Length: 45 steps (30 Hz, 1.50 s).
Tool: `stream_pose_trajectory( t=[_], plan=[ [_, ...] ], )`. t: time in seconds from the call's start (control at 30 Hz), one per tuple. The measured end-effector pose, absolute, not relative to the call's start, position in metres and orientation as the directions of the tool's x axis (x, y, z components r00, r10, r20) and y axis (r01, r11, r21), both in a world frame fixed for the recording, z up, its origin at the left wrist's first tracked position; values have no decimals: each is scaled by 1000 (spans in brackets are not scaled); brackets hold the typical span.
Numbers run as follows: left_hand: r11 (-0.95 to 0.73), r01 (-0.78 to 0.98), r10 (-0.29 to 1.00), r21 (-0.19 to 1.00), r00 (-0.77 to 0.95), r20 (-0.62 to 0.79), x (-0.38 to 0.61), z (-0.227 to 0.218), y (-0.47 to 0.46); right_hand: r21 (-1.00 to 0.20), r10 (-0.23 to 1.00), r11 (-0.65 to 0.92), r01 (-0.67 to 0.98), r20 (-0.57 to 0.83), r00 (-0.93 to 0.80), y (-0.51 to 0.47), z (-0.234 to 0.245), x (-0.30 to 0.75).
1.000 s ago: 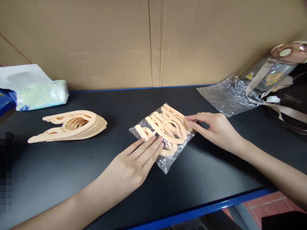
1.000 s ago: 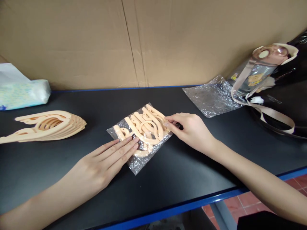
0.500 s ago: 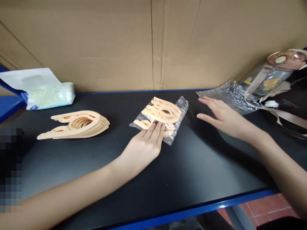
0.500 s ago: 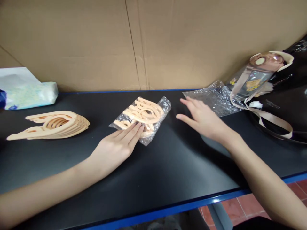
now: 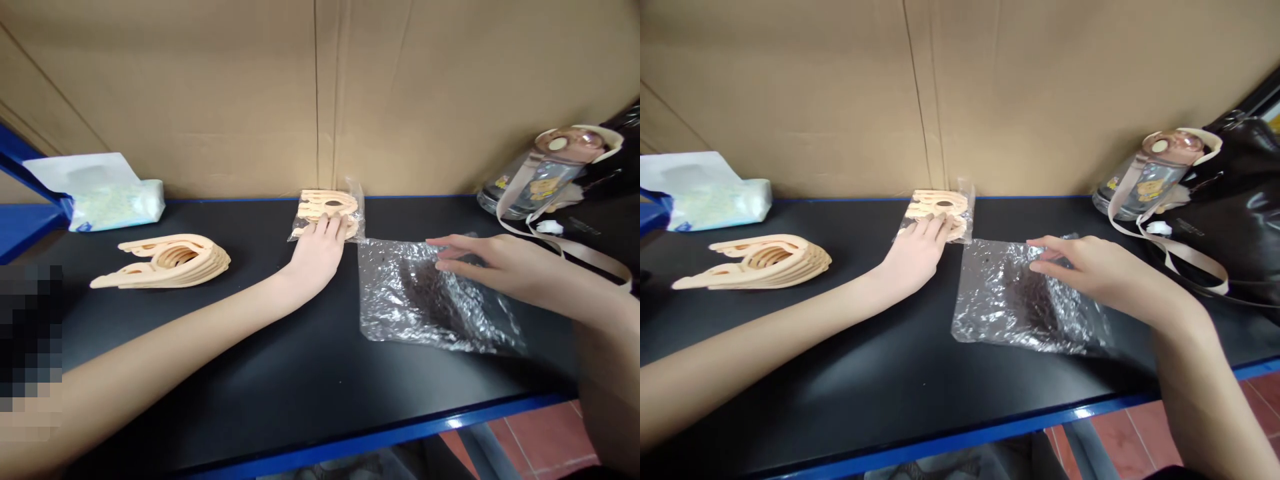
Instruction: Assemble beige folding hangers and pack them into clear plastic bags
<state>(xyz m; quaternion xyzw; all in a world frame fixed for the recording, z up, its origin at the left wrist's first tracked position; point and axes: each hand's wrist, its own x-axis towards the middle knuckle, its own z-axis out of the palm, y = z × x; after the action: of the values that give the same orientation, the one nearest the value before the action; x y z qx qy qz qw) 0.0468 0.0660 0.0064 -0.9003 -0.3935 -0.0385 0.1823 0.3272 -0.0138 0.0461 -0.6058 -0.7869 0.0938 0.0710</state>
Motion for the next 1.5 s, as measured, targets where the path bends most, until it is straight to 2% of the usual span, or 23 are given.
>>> stream_pose_trajectory(
  t=[0.1, 0.2, 0.27, 0.33, 0.43, 0.5, 0.63, 0.77, 0.93, 1.0, 1.13, 1.3, 1.4, 1.5],
  plan=[
    [-730, 662, 610, -169, 743, 273, 29, 11, 45, -176, 926, 333, 926, -126, -357, -31, 32, 324],
    [-895, 445, 428, 27, 841, 331, 10, 14, 19, -269, 812, 453, 850, -269, -518, -54, 22, 304],
    [-935, 329, 353, 132, 893, 279, -1, 13, 5, -339, 737, 526, 780, -276, -617, -67, 22, 285],
    [-932, 301, 338, 200, 923, 185, -11, 10, -4, -394, 681, 574, 718, -257, -686, -73, 24, 266],
    [-913, 357, 377, 200, 924, 69, -25, 0, -3, -384, 655, 642, 664, -175, -735, -63, 25, 246],
    [-899, 401, 415, 175, 909, 46, -34, -6, 4, -358, 677, 658, 662, -104, -729, -47, 23, 241],
    [-865, 482, 497, 140, 861, 106, -49, -9, 19, -368, 758, 617, 696, 40, -651, -13, 19, 247],
    [-860, 488, 508, 148, 842, 182, -56, -6, 24, -354, 798, 587, 728, 102, -594, 0, 12, 258],
    [-835, 508, 544, 213, 820, 179, -58, -6, 24, -236, 711, 702, 672, 198, -675, -8, 3, 259],
    [-836, 492, 532, 242, 836, 138, -59, -5, 22, -226, 664, 747, 625, 228, -712, -12, 2, 254],
    [-856, 432, 466, 283, 882, 62, -57, -5, 16, -225, 632, 773, 593, 196, -750, -20, 0, 240],
    [-867, 430, 452, 253, 891, 37, -53, -9, 10, -89, 635, 767, 636, 254, -730, -25, 1, 232],
    [-854, 460, 479, 242, 878, 23, -52, -10, 9, -65, 641, 750, 658, 317, -699, -23, 4, 234],
    [-848, 462, 485, 259, 874, 28, -52, -10, 7, -65, 591, 782, 619, 392, -705, -23, 7, 236]
  ],
)
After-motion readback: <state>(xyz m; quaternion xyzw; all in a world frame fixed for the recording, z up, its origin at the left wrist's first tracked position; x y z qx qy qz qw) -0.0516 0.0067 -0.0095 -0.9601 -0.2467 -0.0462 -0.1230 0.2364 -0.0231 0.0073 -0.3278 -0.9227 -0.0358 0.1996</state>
